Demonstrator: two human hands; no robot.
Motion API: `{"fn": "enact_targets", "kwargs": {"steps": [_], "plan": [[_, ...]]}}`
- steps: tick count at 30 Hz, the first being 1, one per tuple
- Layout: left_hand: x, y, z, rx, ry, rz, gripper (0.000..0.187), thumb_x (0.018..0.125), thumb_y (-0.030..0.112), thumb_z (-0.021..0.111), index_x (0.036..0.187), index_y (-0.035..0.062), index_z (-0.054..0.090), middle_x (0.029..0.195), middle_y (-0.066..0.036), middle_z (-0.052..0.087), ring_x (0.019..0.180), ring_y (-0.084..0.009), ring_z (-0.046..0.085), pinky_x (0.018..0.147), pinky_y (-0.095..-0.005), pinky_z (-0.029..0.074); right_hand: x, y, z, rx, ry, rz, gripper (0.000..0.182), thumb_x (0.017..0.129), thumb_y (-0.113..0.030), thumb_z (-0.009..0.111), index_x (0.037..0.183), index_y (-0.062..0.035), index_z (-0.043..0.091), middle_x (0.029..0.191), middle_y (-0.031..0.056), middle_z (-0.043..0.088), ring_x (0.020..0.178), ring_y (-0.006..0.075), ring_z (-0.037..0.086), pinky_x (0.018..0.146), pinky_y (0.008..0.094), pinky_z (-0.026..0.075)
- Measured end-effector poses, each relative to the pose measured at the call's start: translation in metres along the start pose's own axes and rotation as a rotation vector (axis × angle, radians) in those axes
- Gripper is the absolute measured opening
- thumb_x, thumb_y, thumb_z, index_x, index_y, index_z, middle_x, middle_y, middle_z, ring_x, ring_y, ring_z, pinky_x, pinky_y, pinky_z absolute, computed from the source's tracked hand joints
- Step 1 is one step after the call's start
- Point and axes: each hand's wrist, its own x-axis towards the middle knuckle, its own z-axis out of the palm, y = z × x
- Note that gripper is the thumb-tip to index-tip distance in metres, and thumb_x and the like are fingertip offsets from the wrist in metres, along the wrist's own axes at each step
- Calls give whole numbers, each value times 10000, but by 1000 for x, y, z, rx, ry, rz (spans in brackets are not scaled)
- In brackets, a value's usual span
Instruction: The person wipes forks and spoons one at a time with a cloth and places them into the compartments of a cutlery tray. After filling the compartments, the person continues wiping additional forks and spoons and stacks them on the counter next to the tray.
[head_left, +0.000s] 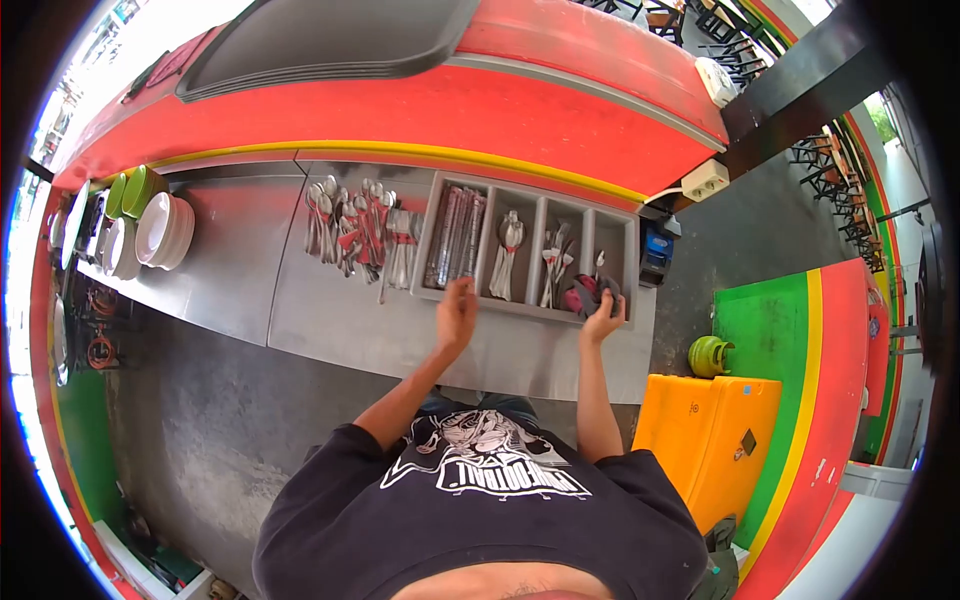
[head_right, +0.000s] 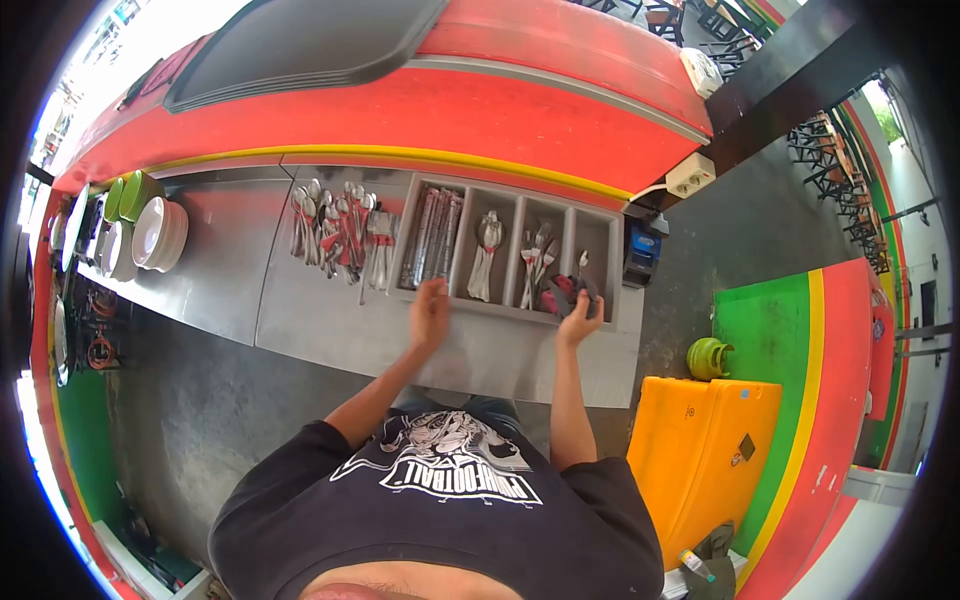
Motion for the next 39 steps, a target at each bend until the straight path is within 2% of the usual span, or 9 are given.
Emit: {"fn": "enact_targets", "kwargs": {"steps": [3, 4, 9, 13, 16, 18, 23, 35, 39], "plan": [[35, 0, -80, 63, 240, 78, 126, 978, 154, 525, 1070, 77, 564, 662, -21, 528, 516, -57, 447, 463, -266, 368, -33, 4, 12, 42, 131, 116, 258, 864, -190, 675, 951, 37, 590, 917, 50, 609, 781, 150, 576, 683, 268, 487], [53, -21, -101, 19, 274, 99, 96, 959, 139, 544, 1033, 89, 575, 642, -40, 547, 500, -113, 488, 468, -295, 382, -41, 5, 20, 48, 167, 136, 275, 866, -189, 673, 985, 44, 590, 947, 60, 610, 798, 158, 583, 694, 270, 493], [88, -55, -156, 505, 15, 65, 193, 883, 272, 622, 966, 99, 600, 772, -123, 668, 696, -343, 644, 606, -461, 485, -88, 2, 84, 142, -42, 165, 296, 866, -189, 679, 1037, 38, 598, 1012, 82, 613, 846, 171, 591, 781, 280, 488], [94, -51, -140, 807, -94, -25, 287, 854, 339, 649, 959, 80, 584, 835, -156, 675, 785, -380, 655, 670, -489, 510, -118, -13, 147, 120, -163, 85, 248, 877, -185, 670, 1009, 15, 608, 952, 47, 608, 804, 129, 561, 754, 255, 459], [95, -62, -133, 760, 18, 100, 315, 847, 337, 660, 945, 51, 571, 862, -179, 672, 791, -391, 655, 669, -488, 516, -151, -40, 175, 100, -241, 103, 196, 884, -187, 670, 941, -11, 607, 862, 1, 594, 783, 84, 528, 703, 237, 433], [98, -63, -135, 783, -52, 56, 326, 846, 335, 664, 937, 39, 564, 881, -185, 670, 805, -391, 659, 671, -484, 523, -164, -34, 175, 102, -385, 120, 172, 888, -196, 671, 848, -53, 583, 773, -43, 540, 730, 47, 472, 638, 224, 386], [107, -61, -143, 846, -223, -116, 371, 827, 347, 692, 934, 22, 551, 922, -188, 669, 841, -383, 668, 692, -477, 540, -200, -16, 165, 47, -381, 220, 223, 884, -208, 674, 763, -74, 542, 740, -57, 514, 685, 40, 437, 604, 218, 350], [113, -48, -137, 923, -381, -130, 413, 754, 252, 721, 1060, 6, 593, 1114, -192, 607, 957, -364, 661, 791, -443, 550, -220, 2, 159, -8, -485, 306, 172, 879, -218, 669, 847, -58, 615, 767, -42, 557, 702, 53, 482, 643, 222, 394], [116, -58, -143, 952, -385, -103, 328, 779, 238, 686, 1004, 5, 635, 1102, -192, 630, 983, -352, 661, 786, -429, 557, -221, -6, 171, -31, -533, 344, 158, 885, -202, 662, 898, -48, 633, 798, -34, 577, 723, 58, 503, 668, 220, 404]]}}
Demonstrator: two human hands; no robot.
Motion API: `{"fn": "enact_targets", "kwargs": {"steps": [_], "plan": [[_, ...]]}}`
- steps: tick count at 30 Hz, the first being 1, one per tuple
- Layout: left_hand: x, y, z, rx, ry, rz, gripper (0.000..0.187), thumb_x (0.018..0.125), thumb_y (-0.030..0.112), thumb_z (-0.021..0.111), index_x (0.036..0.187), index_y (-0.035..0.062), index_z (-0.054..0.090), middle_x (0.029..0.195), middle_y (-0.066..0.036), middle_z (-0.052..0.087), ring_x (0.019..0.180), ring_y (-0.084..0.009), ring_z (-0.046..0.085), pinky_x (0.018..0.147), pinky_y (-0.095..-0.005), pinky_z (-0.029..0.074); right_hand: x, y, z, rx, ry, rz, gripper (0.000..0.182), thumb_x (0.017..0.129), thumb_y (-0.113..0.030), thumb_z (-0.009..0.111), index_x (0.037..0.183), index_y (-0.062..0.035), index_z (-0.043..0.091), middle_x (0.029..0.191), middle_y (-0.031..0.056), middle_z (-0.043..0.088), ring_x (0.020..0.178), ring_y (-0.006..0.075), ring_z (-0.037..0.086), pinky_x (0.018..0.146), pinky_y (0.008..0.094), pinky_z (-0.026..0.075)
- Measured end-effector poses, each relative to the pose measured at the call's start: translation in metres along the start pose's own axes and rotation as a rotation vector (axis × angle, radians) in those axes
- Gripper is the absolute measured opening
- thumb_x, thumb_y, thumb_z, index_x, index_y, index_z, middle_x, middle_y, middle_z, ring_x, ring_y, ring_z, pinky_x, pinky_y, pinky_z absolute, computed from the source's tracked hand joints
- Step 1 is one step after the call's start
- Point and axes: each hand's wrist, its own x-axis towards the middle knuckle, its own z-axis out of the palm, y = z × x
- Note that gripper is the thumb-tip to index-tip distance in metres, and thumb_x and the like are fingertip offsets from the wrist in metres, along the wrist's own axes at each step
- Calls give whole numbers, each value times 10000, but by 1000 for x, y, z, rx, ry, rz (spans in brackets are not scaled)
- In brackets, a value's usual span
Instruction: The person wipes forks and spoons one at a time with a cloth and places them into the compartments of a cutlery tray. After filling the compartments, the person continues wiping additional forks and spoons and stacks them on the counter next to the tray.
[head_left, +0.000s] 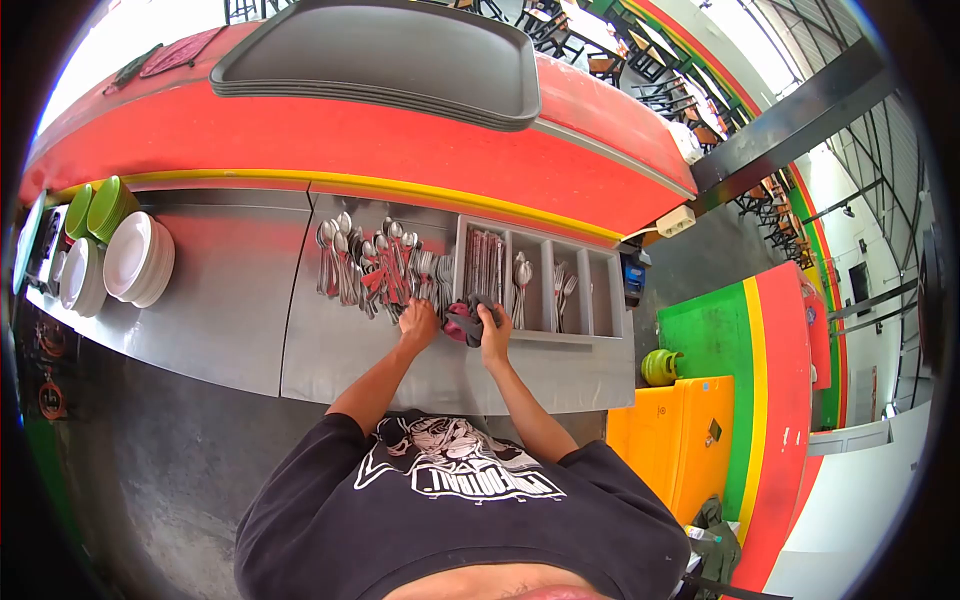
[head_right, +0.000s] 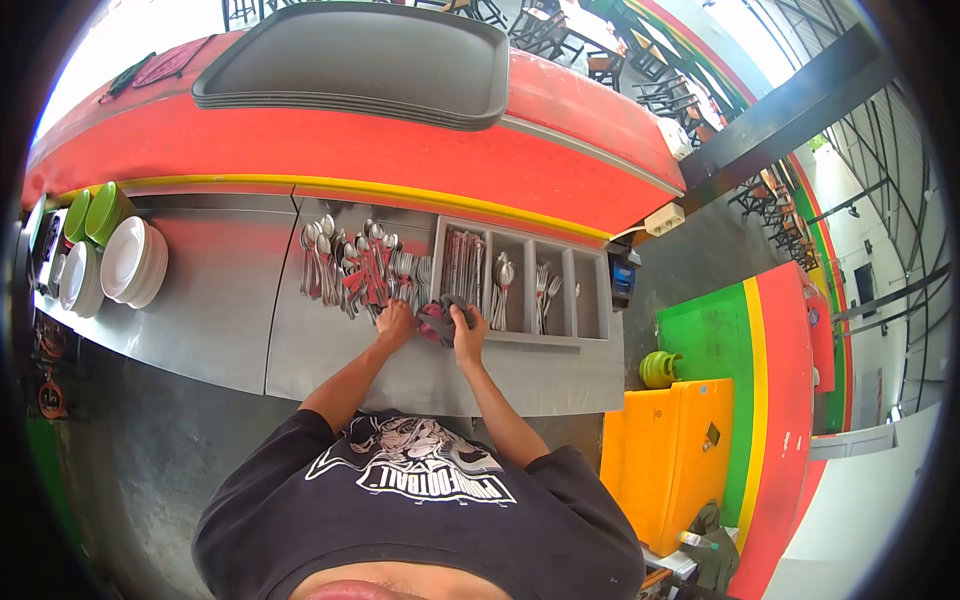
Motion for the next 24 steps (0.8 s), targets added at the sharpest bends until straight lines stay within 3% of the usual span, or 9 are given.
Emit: {"fn": "enact_targets", "kwargs": {"steps": [5, 7, 9, 11, 12, 14, 18, 21, 24], "plan": [[5, -4, -33, -99, -262, -119, 301, 828, 257, 590, 930, -21, 643, 1066, -218, 657, 989, -350, 663, 777, -434, 560, 5, -12, 10, 73, -13, -19, 190, 884, -236, 669, 854, -60, 605, 777, -36, 545, 712, 55, 474, 643, 223, 387], [39, -39, -1, -81, -336, 215, 319, 831, 281, 559, 894, -23, 633, 1051, -230, 657, 968, -368, 664, 793, -467, 544, 11, -10, 8, 101, -13, -6, 184, 886, -229, 664, 893, -50, 620, 797, -28, 560, 729, 63, 493, 659, 225, 402], [42, -45, -3, -164, -346, 255, 337, 832, 299, 548, 895, -24, 617, 1033, -239, 658, 938, -388, 665, 798, -493, 531, 13, -9, 6, 139, -10, 6, 186, 887, -222, 660, 926, -42, 632, 814, -20, 572, 745, 69, 508, 676, 227, 414], [15, -20, -42, -352, -289, -5, 353, 830, 309, 557, 934, -26, 596, 1013, -245, 658, 898, -408, 667, 790, -513, 522, 13, -11, 2, 182, -5, 19, 190, 888, -214, 657, 953, -37, 638, 827, -14, 582, 758, 75, 520, 692, 227, 423], [10, -16, -36, -241, -197, 18, 360, 833, 314, 567, 967, -20, 573, 1001, -241, 660, 884, -409, 667, 775, -514, 524, 17, -3, -6, 205, -30, 55, 175, 883, -177, 664, 978, -33, 634, 914, 0, 613, 835, 85, 568, 743, 234, 468], [0, -11, -17, -15, -13, 71, 389, 839, 324, 586, 1033, -8, 528, 978, -234, 664, 856, -413, 668, 744, -515, 528, 17, -3, -8, 212, -21, 63, 168, 883, -176, 663, 971, -36, 633, 905, 0, 613, 826, 85, 567, 741, 234, 468], [-9, -7, 13, -76, 156, -17, 388, 863, 356, 626, 1032, 51, 456, 1045, -206, 633, 851, -406, 660, 697, -517, 534, 19, 3, -24, 200, -12, 54, 152, 885, -171, 662, 961, -42, 631, 890, -3, 612, 815, 83, 565, 737, 235, 467], [-11, -8, 26, -30, 240, -18, 352, 881, 317, 616, 1044, 50, 454, 1083, -201, 615, 854, -401, 659, 697, -509, 537, 14, 1, -39, 213, 28, 66, 165, 881, -199, 670, 906, -45, 618, 828, -13, 593, 750, 65, 504, 664, 216, 394], [-2, -8, 31, -29, 214, -85, 311, 910, 324, 584, 1021, 44, 508, 1057, -191, 636, 893, -400, 653, 716, -510, 531, 12, 3, -63, 259, 36, 99, 153, 887, -162, 664, 973, -39, 633, 896, 1, 618, 802, 88, 573, 733, 239, 468]]}}
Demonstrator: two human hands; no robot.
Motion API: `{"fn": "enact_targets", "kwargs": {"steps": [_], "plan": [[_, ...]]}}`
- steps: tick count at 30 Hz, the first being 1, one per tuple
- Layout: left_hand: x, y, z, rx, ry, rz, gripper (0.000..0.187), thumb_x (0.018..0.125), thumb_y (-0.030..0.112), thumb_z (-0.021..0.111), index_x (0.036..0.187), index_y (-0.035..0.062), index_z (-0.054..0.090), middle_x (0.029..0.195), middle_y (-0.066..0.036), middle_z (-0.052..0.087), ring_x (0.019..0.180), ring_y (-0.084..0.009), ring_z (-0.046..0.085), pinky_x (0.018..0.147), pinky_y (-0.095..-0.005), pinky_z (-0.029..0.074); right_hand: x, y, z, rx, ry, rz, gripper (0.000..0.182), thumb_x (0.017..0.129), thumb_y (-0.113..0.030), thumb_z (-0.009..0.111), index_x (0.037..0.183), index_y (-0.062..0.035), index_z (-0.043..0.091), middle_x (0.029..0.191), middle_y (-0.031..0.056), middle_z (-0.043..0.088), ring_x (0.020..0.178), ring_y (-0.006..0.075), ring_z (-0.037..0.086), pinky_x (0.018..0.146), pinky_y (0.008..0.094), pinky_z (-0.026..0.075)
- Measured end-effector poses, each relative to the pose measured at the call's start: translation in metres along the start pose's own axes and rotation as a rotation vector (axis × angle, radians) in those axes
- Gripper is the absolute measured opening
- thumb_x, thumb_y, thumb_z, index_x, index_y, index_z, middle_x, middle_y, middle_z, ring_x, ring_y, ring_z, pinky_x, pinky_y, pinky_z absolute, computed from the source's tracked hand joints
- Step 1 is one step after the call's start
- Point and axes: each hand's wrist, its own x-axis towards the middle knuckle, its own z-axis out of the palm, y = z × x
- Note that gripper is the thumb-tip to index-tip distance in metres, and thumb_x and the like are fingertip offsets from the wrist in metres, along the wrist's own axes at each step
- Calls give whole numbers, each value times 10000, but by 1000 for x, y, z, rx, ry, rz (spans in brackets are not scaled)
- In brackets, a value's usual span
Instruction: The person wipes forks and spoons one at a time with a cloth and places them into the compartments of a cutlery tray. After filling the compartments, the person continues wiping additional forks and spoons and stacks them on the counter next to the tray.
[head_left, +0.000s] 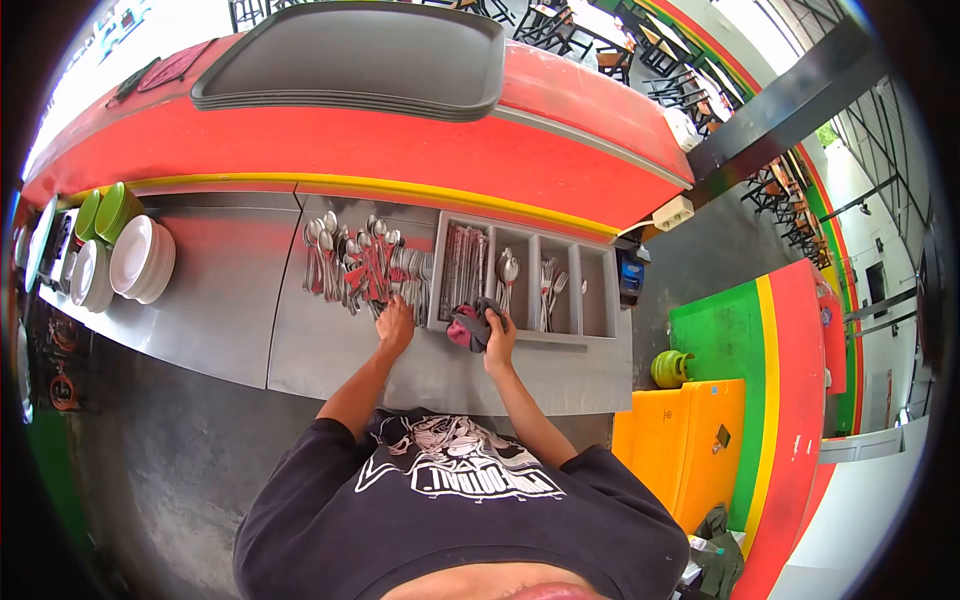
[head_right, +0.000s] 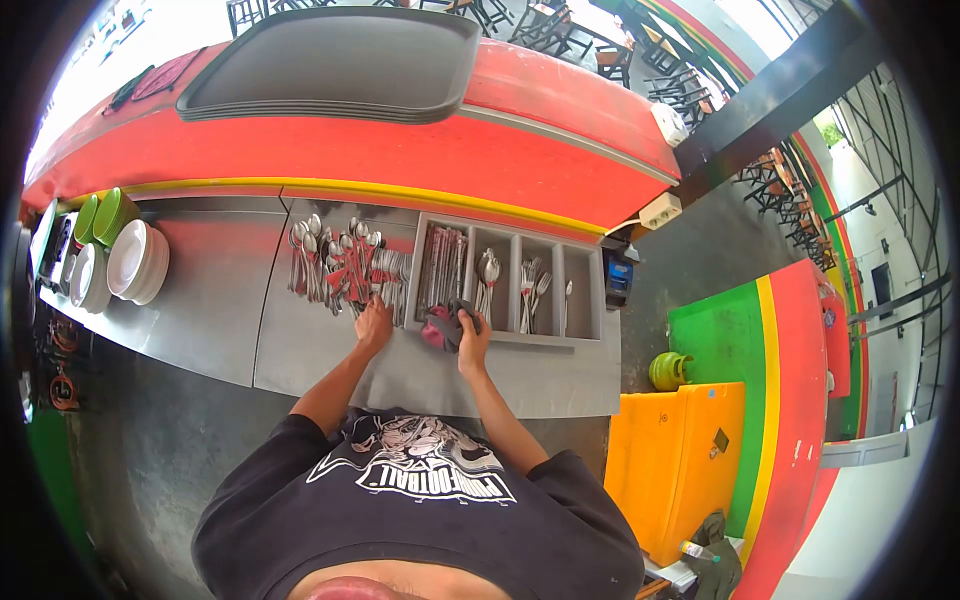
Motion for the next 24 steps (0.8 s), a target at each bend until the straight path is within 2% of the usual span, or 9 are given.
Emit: {"fn": "enact_targets", "kwargs": {"steps": [5, 6, 9, 15, 18, 20, 21, 22, 24], "plan": [[-2, 1, -20, -173, 9, 37, 333, 958, 330, 491, 921, 8, 564, 833, -228, 660, 819, -457, 627, 706, -551, 489, 3, -19, -52, 174, 124, -6, 207, 886, -158, 658, 1025, -8, 627, 936, 44, 644, 857, 137, 621, 759, 262, 502], [-5, 2, -21, -303, 125, 94, 357, 970, 319, 458, 879, -9, 565, 756, -240, 643, 808, -491, 596, 688, -579, 452, 3, -27, -60, 202, 120, -2, 211, 886, -157, 656, 1030, -5, 626, 941, 51, 647, 861, 148, 628, 762, 269, 506], [-6, 14, -21, -436, 235, 111, 359, 982, 320, 446, 886, 1, 581, 720, -211, 646, 683, -412, 640, 582, -518, 461, 4, -45, -77, 276, 135, 31, 225, 896, -160, 642, 1051, 1, 625, 941, 62, 653, 852, 172, 641, 767, 283, 511], [-34, 107, -42, -937, -49, 50, 353, 1007, 346, 436, 998, 25, 583, 554, -30, 511, 417, -89, 469, 386, -269, 354, 16, -75, -94, 304, 69, 55, 230, 909, -173, 632, 1083, -23, 616, 946, 37, 645, 837, 148, 624, 737, 273, 497], [-54, 158, -22, -1053, -150, 110, 291, 1015, 276, 437, 1011, 13, 562, 544, 4, 480, 413, -72, 424, 370, -259, 323, 20, -100, -89, 200, 11, 5, 186, 908, -162, 634, 1047, -41, 609, 922, 23, 634, 808, 132, 603, 732, 263, 482], [-59, 174, 20, -1098, -246, 125, 207, 959, 211, 541, 1024, 16, 570, 657, -23, 556, 541, -103, 528, 477, -269, 428, 21, -118, -91, -94, -97, -162, 218, 887, -176, 666, 1041, -42, 589, 944, 33, 627, 837, 105, 582, 732, 260, 474], [-65, 183, 44, -1116, -174, 277, 196, 929, 184, 571, 1034, 19, 572, 713, -33, 574, 612, -120, 554, 541, -282, 452, 19, -130, -92, -244, -149, -247, 237, 877, -182, 682, 1038, -42, 579, 955, 38, 623, 852, 92, 571, 732, 258, 470], [-73, 192, 69, -1132, -101, 430, 201, 898, 157, 601, 1044, 21, 573, 769, -42, 592, 683, -138, 580, 604, -294, 476, 8, -153, -85, -280, -163, -243, 248, 825, -148, 715, 1001, -38, 579, 945, 59, 616, 849, 141, 588, 739, 294, 475], [-93, 223, 71, -1119, -90, 667, 261, 828, 99, 648, 1068, 32, 572, 888, -60, 614, 851, -178, 602, 750, -327, 492, 15, -161, -96, -502, -300, -555, 276, 779, -122, 734, 985, -23, 578, 923, 84, 604, 836, 203, 595, 738, 320, 475]]}}
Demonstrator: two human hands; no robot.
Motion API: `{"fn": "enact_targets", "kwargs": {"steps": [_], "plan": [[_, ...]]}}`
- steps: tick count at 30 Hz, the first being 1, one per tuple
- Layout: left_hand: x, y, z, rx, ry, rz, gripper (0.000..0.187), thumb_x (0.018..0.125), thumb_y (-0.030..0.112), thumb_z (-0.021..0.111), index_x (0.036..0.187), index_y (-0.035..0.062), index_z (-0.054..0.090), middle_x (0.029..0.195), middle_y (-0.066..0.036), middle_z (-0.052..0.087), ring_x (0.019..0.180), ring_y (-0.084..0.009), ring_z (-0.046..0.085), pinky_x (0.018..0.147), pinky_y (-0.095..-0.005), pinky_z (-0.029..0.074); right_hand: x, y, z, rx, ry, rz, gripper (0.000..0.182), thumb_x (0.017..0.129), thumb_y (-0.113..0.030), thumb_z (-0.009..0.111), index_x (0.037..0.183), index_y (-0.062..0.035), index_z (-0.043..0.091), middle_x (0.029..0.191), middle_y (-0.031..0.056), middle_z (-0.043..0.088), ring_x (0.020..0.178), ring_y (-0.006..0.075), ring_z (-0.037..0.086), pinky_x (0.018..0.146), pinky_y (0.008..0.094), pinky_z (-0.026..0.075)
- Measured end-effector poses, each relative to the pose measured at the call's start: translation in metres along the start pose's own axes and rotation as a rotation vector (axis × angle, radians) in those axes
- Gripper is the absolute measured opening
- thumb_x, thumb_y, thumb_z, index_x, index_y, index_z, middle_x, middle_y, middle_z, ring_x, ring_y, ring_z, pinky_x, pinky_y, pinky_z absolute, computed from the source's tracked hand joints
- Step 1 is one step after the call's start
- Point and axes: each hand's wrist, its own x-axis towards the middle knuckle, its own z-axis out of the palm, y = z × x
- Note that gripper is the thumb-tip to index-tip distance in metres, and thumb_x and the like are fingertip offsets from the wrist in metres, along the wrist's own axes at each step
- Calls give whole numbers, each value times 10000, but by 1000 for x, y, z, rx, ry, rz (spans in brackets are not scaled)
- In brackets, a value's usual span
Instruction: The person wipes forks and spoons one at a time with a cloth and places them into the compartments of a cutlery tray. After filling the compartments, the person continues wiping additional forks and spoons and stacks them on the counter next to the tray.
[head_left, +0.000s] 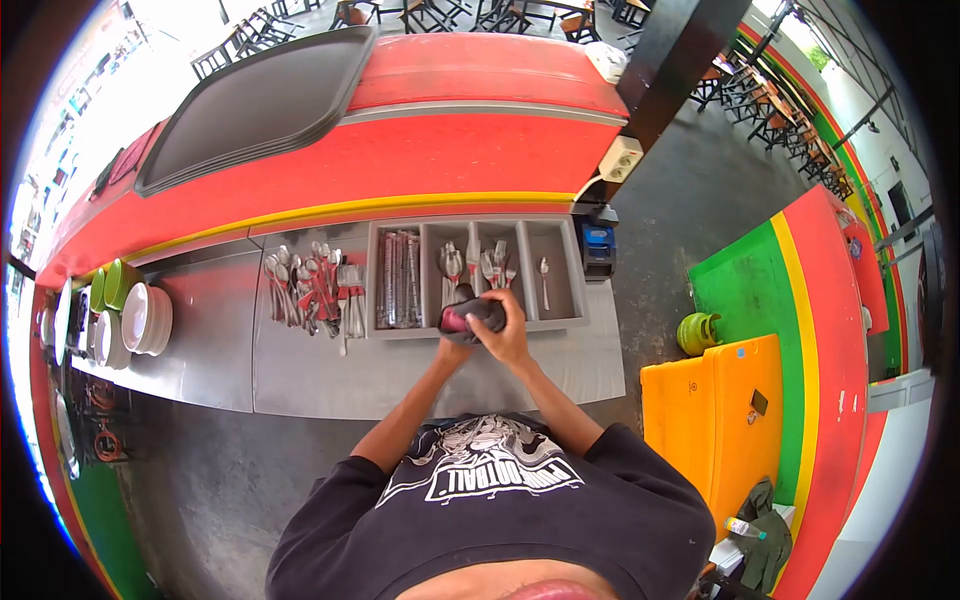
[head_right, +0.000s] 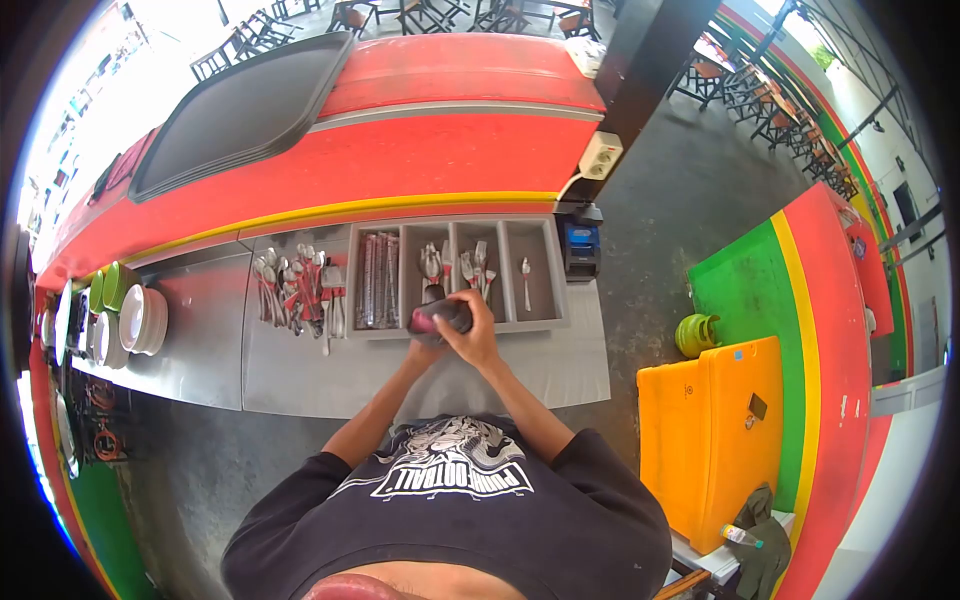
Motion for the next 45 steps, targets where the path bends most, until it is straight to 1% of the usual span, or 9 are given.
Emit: {"fn": "enact_targets", "kwargs": {"steps": [2, 6, 18, 29, 35, 38, 41, 43, 45], "plan": [[4, 22, 32, 105, 1, 160, 194, 836, 70, 598, 1026, 53, 565, 861, -54, 617, 784, -175, 612, 681, -332, 503, 2, 16, -14, -124, -88, -161, 306, 733, -125, 752, 954, -5, 577, 851, 116, 580, 793, 251, 593, 741, 331, 467], [-5, 25, 54, -32, -92, -450, 129, 941, 130, 429, 921, 48, 526, 633, -17, 531, 487, -103, 493, 416, -296, 367, 14, 44, -50, -161, -144, -95, 288, 731, -109, 753, 946, -20, 583, 887, 117, 584, 819, 262, 597, 738, 341, 471], [-1, 64, 85, -64, -140, -497, 246, 1036, 242, 391, 1013, 11, 473, 615, -2, 461, 480, -63, 408, 437, -230, 340, 112, 99, -93, -402, -61, -342, 359, 690, -65, 786, 974, -12, 574, 942, 152, 566, 894, 361, 569, 777, 417, 473], [5, 41, 88, -113, -7, -585, 225, 1024, 239, 413, 1008, 21, 471, 605, -6, 478, 456, -68, 412, 430, -240, 356, 150, -45, -109, 178, 344, -187, 219, 785, -113, 741, 887, -9, 578, 818, 37, 585, 785, 107, 538, 706, 285, 451], [33, 16, 69, -28, -117, -467, 145, 995, 161, 434, 992, 46, 523, 674, -21, 547, 532, -96, 510, 462, -252, 398, 68, -2, -86, 22, 31, -197, 252, 738, -102, 747, 896, -17, 569, 856, 85, 567, 794, 180, 564, 730, 293, 447], [28, 9, 70, 363, -40, 113, 107, 932, 129, 503, 969, 56, 573, 788, -47, 589, 706, -170, 595, 539, -334, 458, 28, 57, -65, 12, -36, -110, 222, 732, -72, 734, 847, 0, 559, 850, 116, 584, 780, 216, 590, 712, 317, 469], [24, 31, 73, 469, -53, 115, 81, 914, 104, 475, 956, 72, 536, 711, -35, 578, 581, -145, 576, 493, -305, 445, 18, 68, -68, -101, -69, -274, 258, 710, -81, 759, 848, 9, 560, 872, 136, 597, 798, 273, 606, 732, 341, 486], [8, 33, 68, 340, -139, -383, 72, 894, 86, 482, 925, 71, 545, 675, -30, 566, 558, -147, 566, 502, -309, 451, 16, 68, -72, -85, -72, -246, 285, 694, -87, 773, 865, 10, 566, 896, 146, 600, 833, 306, 608, 752, 357, 487], [4, 32, 67, 224, -137, -460, 140, 947, 151, 462, 893, 52, 544, 637, -24, 541, 514, -129, 524, 477, -289, 413, 26, 74, -75, -87, -35, -253, 289, 697, -92, 774, 870, 12, 568, 903, 145, 599, 840, 303, 606, 752, 355, 485]]}}
